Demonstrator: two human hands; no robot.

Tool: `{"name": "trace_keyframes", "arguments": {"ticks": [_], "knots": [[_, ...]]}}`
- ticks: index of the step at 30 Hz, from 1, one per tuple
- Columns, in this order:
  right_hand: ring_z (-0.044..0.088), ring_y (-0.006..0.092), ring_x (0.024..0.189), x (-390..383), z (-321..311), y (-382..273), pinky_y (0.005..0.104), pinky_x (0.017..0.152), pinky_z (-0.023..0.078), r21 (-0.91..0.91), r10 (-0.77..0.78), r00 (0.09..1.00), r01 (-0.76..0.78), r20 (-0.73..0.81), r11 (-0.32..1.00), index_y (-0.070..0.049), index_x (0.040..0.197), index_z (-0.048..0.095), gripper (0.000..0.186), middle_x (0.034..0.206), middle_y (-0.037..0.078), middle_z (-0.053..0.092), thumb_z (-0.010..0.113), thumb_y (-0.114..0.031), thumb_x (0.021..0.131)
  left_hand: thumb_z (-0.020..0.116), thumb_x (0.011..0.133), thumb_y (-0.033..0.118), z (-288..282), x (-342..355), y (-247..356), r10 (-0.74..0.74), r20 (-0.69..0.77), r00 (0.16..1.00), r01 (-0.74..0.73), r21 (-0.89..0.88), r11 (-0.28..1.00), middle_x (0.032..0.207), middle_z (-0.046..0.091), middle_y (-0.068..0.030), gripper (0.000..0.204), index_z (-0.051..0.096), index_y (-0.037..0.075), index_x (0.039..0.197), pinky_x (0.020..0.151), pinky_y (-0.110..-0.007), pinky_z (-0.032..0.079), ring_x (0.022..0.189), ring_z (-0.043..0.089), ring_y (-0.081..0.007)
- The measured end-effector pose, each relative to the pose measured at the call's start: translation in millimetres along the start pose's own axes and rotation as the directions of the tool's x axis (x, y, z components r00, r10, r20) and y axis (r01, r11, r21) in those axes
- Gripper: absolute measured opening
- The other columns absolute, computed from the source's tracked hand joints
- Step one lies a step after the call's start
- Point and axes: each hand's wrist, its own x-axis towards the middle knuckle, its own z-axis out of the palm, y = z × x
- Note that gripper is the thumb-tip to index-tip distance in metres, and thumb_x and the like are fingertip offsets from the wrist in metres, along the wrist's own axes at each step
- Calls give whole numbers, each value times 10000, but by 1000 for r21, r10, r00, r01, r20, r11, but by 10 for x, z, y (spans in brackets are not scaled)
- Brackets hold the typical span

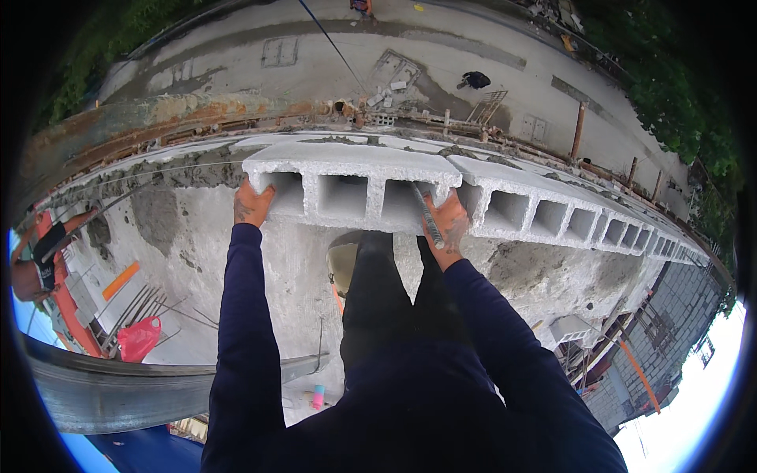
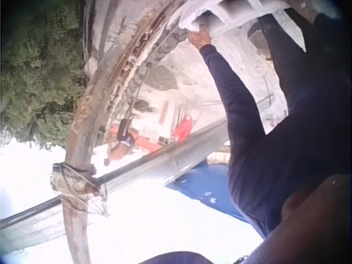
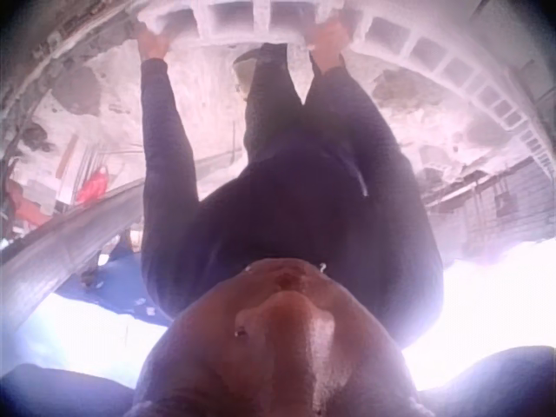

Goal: The person lifts and places hollow concrete blocks onto a wall on a rooftop. They align each block with the existing row and adjust its position by hand. Another worker is visible nearby.

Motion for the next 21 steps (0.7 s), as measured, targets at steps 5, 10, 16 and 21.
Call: {"name": "trace_keyframes", "arguments": {"ticks": [5, 10, 16, 21], "knots": [[642, 364, 815, -21, -48, -15, 438, 754, 479, 58, -23, 1000, 23, -8, 998, 14, 1015, 582, 424, 837, 205, 655, 647, -322, 764, 677, 717, 218, 7, 2, -5, 5, -23, 1000, -4, 40, 999, 1020, 620, -254, 510, 534, -39, 1134, 841, -414, 462, 979, 582, -407], [636, 386, 776, -37, -51, -38, 449, 709, 486, 102, -72, 995, 78, -69, 992, 18, 947, 583, 365, 798, 212, 648, 657, -283, 754, 667, 721, 248, -40, -20, 86, -13, -16, 1000, 15, 76, 997, 1034, 610, -267, 529, 528, -50, 1137, 860, -416, 452, 999, 571, -410], [637, 386, 782, -21, -12, 21, 443, 712, 492, 64, -71, 996, 74, -54, 995, 29, 973, 588, 388, 810, 221, 648, 651, -281, 750, 674, 718, 236, -40, -18, 109, -39, -29, 999, 42, 121, 992, 1020, 627, -235, 485, 552, -16, 1114, 840, -412, 461, 980, 586, -394], [636, 387, 789, -4, 43, 81, 438, 716, 497, 53, -172, 981, 177, -87, 983, 44, 1003, 595, 425, 826, 232, 648, 655, -285, 741, 676, 721, 220, -20, -17, 62, -7, -31, 999, 9, 69, 998, 1019, 635, -211, 450, 568, 13, 1106, 832, -412, 465, 974, 593, -380]]}}
